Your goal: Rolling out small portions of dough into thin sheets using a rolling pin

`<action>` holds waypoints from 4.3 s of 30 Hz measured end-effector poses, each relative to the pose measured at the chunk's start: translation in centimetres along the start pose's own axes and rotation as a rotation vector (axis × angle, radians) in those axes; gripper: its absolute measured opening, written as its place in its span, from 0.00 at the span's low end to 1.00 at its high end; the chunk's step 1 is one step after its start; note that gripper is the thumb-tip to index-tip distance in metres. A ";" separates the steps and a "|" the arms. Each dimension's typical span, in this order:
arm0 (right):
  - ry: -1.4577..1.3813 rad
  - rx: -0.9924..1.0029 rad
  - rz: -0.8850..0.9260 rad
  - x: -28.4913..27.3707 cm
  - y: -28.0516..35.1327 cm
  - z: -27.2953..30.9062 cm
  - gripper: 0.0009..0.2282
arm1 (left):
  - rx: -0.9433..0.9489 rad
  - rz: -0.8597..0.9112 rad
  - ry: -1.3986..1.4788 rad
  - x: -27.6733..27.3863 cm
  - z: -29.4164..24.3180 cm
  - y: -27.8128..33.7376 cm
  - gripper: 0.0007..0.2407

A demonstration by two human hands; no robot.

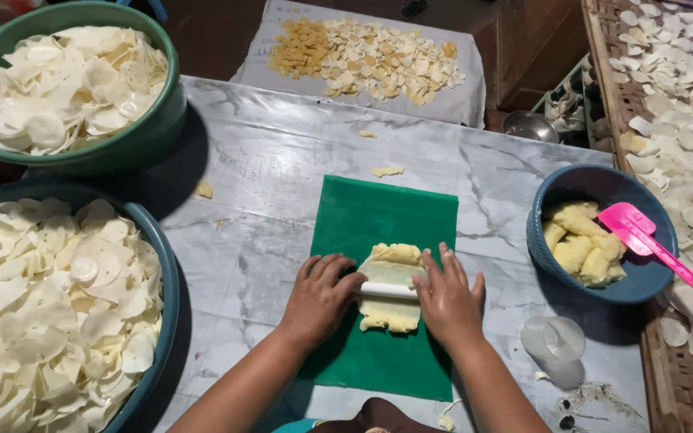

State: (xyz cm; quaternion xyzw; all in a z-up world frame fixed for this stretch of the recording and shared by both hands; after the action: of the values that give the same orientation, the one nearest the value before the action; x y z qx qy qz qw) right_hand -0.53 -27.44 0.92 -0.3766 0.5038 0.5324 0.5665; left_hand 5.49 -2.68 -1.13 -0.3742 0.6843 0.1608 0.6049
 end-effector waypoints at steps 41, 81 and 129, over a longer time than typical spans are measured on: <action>0.123 -0.051 -0.387 -0.3 3.3 1.6 0.23 | -0.086 0.031 0.011 -3.2 -1.4 -2.1 0.22; 0.031 -0.010 -0.075 0.1 4.1 1.1 0.28 | -0.288 0.328 0.044 -2.5 -0.9 -0.9 0.25; 0.063 -0.215 -0.206 2.5 12.4 0.6 0.29 | -0.201 -0.113 -0.068 -1.5 -5.1 8.2 0.20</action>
State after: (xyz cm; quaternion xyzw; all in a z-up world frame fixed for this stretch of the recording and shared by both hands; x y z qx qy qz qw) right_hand -12.80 -24.40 0.02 -0.5014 0.4200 0.5104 0.5583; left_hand -3.90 -0.16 -0.51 -0.4652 0.6216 0.2071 0.5952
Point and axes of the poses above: each hand's wrist, its own y-axis away from the middle knuckle, its own x-axis out of the palm, z = x × y, the point moved 2 cm from there along -y, towards the middle knuckle, and after that the axes turned 10 degrees about z, right-handed, at the moved point
